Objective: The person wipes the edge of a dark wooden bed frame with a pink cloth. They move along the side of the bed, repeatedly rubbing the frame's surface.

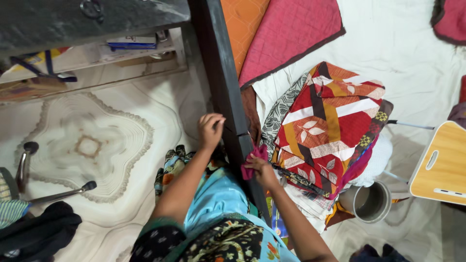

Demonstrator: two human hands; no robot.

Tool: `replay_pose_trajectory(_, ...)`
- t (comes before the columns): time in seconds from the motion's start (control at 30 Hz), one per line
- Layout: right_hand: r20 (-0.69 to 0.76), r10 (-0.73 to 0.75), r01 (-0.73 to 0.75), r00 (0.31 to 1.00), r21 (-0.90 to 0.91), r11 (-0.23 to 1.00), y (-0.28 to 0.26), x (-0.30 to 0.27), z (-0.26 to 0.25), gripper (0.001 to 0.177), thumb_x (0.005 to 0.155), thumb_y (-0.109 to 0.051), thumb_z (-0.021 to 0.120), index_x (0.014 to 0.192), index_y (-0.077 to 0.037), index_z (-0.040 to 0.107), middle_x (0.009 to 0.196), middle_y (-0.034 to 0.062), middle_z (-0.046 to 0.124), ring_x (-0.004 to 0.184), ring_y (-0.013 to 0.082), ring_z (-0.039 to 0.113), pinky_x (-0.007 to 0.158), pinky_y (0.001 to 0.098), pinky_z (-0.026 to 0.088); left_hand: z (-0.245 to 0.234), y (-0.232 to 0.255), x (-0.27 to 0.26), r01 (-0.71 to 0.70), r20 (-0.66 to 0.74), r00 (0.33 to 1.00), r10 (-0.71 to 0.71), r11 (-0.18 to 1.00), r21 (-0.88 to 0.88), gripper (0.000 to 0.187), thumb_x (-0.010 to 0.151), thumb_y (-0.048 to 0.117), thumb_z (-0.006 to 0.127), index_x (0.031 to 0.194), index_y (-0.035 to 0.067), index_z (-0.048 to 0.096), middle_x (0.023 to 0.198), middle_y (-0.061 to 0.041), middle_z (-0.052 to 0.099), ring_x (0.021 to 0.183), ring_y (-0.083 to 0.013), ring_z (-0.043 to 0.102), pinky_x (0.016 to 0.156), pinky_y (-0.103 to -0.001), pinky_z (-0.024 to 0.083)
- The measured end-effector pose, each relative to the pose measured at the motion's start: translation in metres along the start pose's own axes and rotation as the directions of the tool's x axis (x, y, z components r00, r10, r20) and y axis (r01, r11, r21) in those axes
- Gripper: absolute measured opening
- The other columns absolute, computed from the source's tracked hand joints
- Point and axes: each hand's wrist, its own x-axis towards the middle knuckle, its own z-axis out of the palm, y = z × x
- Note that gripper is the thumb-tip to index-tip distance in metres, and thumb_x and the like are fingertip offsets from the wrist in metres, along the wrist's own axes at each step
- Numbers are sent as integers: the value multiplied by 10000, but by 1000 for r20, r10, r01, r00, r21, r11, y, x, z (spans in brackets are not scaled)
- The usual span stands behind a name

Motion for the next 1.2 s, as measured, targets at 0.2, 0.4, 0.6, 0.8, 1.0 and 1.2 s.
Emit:
replay_pose_trajectory(0.2,-307,-67,66,949,-13,998,-45,66,-56,541,794,171,484,1201,-77,740,1216,158,729,1200,320,686,1062,383,520,-87,-3,-32,152,32,987,-158,978,143,45,920,136,705,931,105,736,958,-62,720,953,-322,646,861,-445,480)
replay_pose_trajectory(0.4,-241,-284,221,928,-258,940,-25,177,-14,494,856,113,619,1249,-149,762,1450,162,585,1377,385,484,1148,429,412,-131,-6,-42,210,40,975,-220,963,166,49,907,140,715,939,117,744,924,-70,710,924,-330,640,830,-442,500)
replay_pose_trajectory(0.6,-70,-218,170,973,-420,892,17,163,18,740,707,178,597,1353,-173,684,1596,120,450,1517,349,342,1212,409,380,-164,-11,-66,294,106,942,-319,934,203,69,900,163,717,954,141,753,958,-54,729,878,-310,641,767,-428,513)
replay_pose_trajectory(0.8,-20,-202,173,979,-439,882,18,117,32,703,690,110,667,1346,-144,658,1585,119,435,1495,351,351,1159,406,404,-179,-33,-92,332,161,913,-375,912,240,99,890,189,719,979,166,758,982,-36,744,910,-294,658,804,-427,527)
replay_pose_trajectory(1.0,62,-54,77,997,-477,876,9,82,26,458,730,44,692,1122,-173,788,1375,72,664,1321,262,601,1098,359,501,-190,-39,-78,289,196,920,-340,924,251,121,897,205,722,1002,168,769,1004,-56,737,950,-316,654,821,-442,528)
replay_pose_trajectory(1.2,-152,-44,-20,987,-395,918,-13,99,-14,501,776,30,639,1208,-192,761,1301,145,701,1172,346,685,1028,394,557,-181,-44,-72,370,283,848,-448,883,290,136,915,228,708,1033,184,762,1020,-52,744,929,-304,674,833,-432,538)
